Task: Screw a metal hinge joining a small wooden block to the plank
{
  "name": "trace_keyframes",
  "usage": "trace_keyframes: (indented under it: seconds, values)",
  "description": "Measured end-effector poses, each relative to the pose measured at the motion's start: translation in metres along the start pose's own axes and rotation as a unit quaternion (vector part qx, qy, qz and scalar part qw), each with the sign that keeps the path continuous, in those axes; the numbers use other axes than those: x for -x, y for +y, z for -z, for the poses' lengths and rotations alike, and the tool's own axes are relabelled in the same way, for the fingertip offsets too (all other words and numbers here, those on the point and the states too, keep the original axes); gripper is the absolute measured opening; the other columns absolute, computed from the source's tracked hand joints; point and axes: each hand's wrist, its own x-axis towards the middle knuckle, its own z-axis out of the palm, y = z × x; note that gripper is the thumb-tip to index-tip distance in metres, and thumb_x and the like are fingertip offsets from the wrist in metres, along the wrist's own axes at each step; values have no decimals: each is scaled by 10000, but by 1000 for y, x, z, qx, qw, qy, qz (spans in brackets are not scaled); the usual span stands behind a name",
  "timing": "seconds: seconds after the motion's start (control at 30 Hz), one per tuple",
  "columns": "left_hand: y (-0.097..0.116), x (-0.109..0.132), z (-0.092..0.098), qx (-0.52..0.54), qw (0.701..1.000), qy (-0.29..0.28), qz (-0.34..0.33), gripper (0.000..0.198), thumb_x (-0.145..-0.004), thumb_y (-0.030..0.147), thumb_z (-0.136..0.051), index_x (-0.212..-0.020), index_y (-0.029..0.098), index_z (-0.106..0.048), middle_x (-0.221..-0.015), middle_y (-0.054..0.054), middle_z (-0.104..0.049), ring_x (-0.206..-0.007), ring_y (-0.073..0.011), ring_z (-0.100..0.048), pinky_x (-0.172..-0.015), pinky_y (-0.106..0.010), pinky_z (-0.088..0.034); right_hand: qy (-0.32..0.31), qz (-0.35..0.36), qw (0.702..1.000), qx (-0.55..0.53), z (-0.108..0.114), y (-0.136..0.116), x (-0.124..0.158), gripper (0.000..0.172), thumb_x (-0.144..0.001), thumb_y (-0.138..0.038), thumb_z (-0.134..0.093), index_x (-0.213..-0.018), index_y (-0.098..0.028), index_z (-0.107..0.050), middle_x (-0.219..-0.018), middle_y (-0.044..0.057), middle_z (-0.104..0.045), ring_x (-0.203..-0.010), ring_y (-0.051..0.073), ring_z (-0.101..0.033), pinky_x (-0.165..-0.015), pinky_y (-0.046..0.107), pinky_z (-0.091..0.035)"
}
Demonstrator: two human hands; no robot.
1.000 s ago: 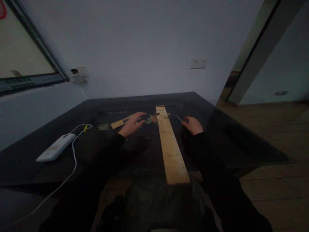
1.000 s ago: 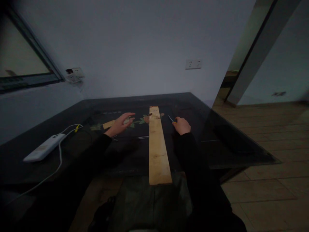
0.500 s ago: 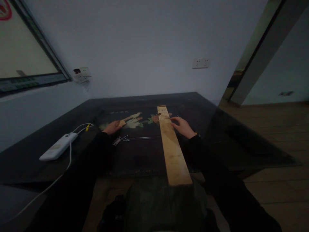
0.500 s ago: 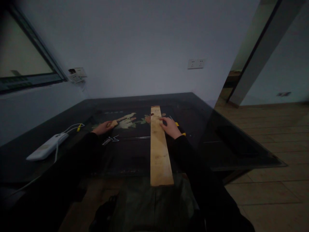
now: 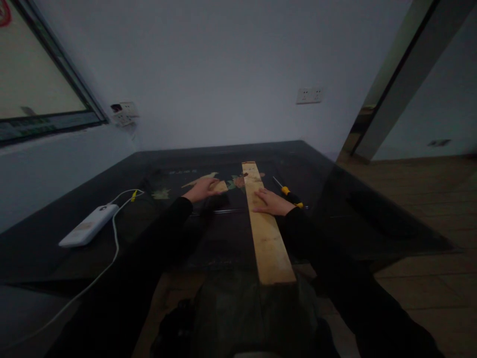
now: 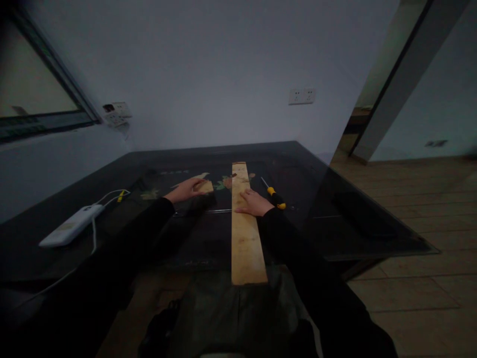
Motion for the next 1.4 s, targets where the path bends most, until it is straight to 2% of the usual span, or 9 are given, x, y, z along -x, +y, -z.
trace_keyframes:
  seconds: [0.17, 0.43, 0.63, 0.77, 0.87, 1.0, 1.2, 1.3, 1.4]
  values:
    - [42, -21, -29, -79, 996, -37, -7, 573, -791, 494, -589, -1262, 172, -539, -1220, -127, -602, -1123, -268, -551, -965, -357, -398, -7, 14, 1000, 19, 5, -7, 5, 741, -770, -601, -589, -1299, -87, -525, -1344, 217, -488, -1286, 324, -443, -1069, 412, -355]
    - [50, -32, -43, -14, 998, -50, -18, 550, -802, 409, -568, -1285, 149, -522, -1273, -147, -587, -1173, -281, -545, -987, -359, -394, 10, 35, 999, 12, 8, -12, 13, 661, -762, -547, -635, -1234, -89, -571, -1213, 205, -563, -1187, 304, -527, -1007, 403, -414]
    - [24, -3, -7, 33, 999, 17, -4, 567, -840, 458, -490, -1315, 149, -501, -1373, -130, -516, -1274, -257, -470, -1057, -363, -348, 19, 33, 999, -10, 7, -7, 14, 650, -747, -525, -661, -1248, -120, -573, -1272, 189, -554, -1231, 300, -503, -1039, 413, -392]
    - [-14, 43, 30, 32, 998, 16, 58, 563, -830, 477, -478, -1278, 143, -543, -1295, -120, -583, -1184, -256, -548, -1012, -354, -398, 12, 22, 1000, -6, 10, -11, 12, 587, -804, -495, -614, -1242, -105, -585, -1282, 201, -557, -1237, 297, -506, -1043, 400, -390]
    - [-42, 84, 44, 35, 994, 9, 103, 550, -791, 537, -510, -1163, 149, -625, -1228, -111, -630, -1145, -274, -574, -989, -351, -424, -10, 19, 1000, 12, 20, -20, 16, 498, -842, -446, -581, -1200, -102, -616, -1244, 198, -589, -1207, 295, -532, -1028, 404, -400]
    - [-60, 132, 39, 55, 985, 32, 160, 555, -742, 606, -545, -1084, 182, -648, -1151, -95, -662, -1053, -276, -612, -928, -373, -469, -11, 47, 999, 15, 48, -47, 27, 501, -839, -415, -595, -1227, -98, -601, -1273, 190, -579, -1201, 292, -536, -1023, 398, -399]
    - [-48, 165, 20, 82, 975, 92, 185, 568, -725, 590, -583, -1111, 173, -594, -1046, -92, -664, -947, -248, -627, -853, -375, -501, -30, 203, 976, -75, 79, -116, 6, 385, -821, -407, -627, -1148, -206, -641, -1154, 70, -662, -1090, 206, -595, -931, 318, -440]
    - [-42, 166, 18, 65, 973, 109, 192, 476, -737, 555, -593, -1032, 182, -615, -976, -79, -663, -896, -235, -619, -822, -366, -499, -124, 261, 954, -82, 70, -151, -34, 329, -825, -340, -633, -1103, -164, -650, -1037, 68, -694, -945, 174, -636, -799, 269, -466]
    - [-43, 167, 18, 64, 974, 116, 186, 386, -751, 525, -587, -942, 191, -618, -923, -65, -656, -866, -220, -605, -797, -346, -491, -130, 264, 956, -10, 42, -180, -78, 307, -798, -258, -662, -1087, -154, -657, -1056, 89, -693, -967, 197, -632, -795, 281, -453]
